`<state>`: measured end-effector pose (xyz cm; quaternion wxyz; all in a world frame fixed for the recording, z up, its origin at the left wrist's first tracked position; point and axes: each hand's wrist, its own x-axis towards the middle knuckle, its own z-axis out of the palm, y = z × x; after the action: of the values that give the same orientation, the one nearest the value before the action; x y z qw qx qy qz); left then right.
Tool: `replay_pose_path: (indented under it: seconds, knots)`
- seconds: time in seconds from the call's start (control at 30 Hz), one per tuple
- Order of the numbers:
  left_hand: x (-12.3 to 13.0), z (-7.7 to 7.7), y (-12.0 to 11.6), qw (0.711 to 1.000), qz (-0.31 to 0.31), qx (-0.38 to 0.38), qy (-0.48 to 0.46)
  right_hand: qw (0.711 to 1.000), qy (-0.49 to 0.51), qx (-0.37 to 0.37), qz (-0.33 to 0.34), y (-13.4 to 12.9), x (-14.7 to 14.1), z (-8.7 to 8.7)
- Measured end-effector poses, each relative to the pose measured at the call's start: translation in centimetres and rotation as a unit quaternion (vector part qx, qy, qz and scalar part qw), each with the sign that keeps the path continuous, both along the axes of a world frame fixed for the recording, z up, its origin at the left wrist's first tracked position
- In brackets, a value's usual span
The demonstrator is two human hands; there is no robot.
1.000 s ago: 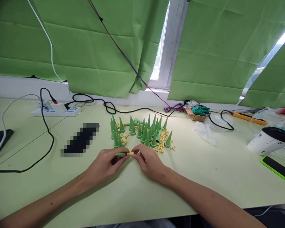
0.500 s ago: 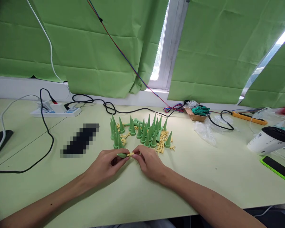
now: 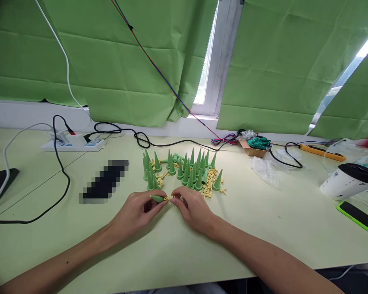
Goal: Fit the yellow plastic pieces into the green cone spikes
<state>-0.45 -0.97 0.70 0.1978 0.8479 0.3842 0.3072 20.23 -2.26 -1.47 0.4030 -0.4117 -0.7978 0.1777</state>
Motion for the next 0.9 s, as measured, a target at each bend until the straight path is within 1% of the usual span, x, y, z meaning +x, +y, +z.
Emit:
replay_pose_path:
  seconds: [0.23, 0.6, 0.9]
  knots:
    - [-0.01, 0.03, -0.09, 1.000, 0.001, 0.010, 0.001, 1.000, 0.005, 0.026, 0.016, 0.14, 0.03, -0.08]
    - [-0.07, -0.18, -0.04, 1.000, -0.005, 0.014, 0.000, 1.000, 0.012, 0.012, 0.020, 0.16, 0.12, -0.11]
    - [-0.06, -0.14, -0.10, 1.000, -0.013, 0.011, 0.009, 0.999, -0.018, 0.021, 0.017, -0.01, 0.12, 0.12]
